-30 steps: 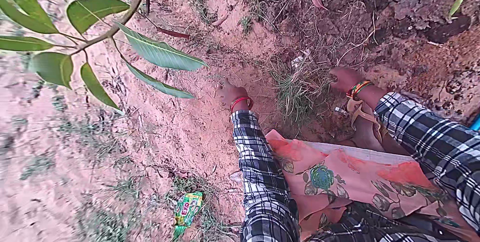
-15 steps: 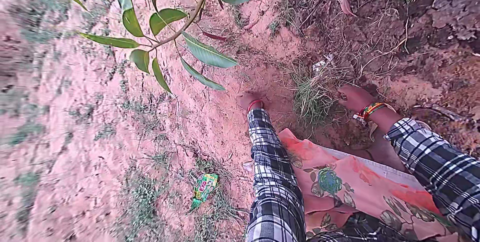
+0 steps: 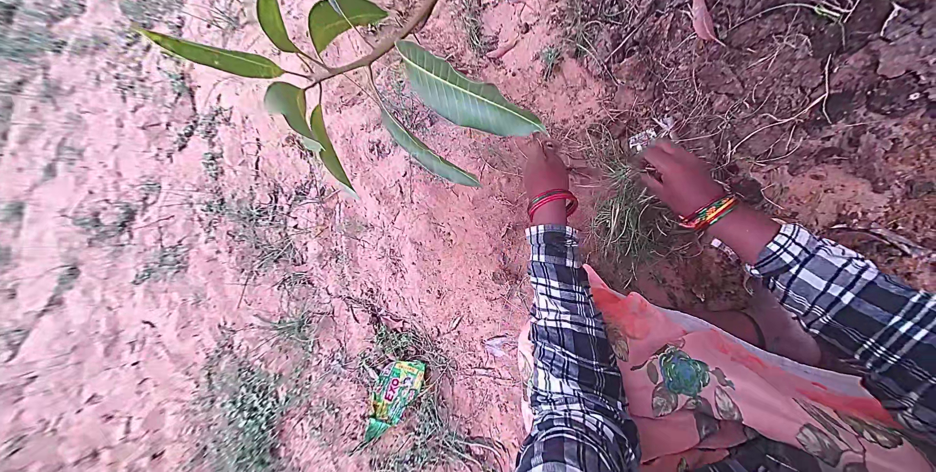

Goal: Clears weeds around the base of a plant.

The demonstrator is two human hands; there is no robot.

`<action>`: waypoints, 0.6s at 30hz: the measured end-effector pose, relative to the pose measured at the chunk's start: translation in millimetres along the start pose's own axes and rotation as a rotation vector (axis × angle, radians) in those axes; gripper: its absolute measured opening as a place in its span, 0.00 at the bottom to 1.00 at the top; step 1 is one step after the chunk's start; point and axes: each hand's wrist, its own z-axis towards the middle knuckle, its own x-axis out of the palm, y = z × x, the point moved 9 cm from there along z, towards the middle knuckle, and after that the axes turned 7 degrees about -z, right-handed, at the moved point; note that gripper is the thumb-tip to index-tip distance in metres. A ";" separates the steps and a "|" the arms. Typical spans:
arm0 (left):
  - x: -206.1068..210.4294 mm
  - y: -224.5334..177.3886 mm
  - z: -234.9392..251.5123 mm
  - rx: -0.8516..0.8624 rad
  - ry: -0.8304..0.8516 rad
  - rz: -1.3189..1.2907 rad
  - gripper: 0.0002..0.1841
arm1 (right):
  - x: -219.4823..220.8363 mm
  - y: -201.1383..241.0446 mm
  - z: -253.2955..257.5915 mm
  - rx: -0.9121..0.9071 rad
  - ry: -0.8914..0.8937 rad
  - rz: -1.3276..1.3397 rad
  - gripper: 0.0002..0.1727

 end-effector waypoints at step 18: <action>-14.8 14.9 10.2 0.043 -0.096 -0.229 0.19 | 177.8 -13.4 152.9 0.074 0.666 -0.303 0.13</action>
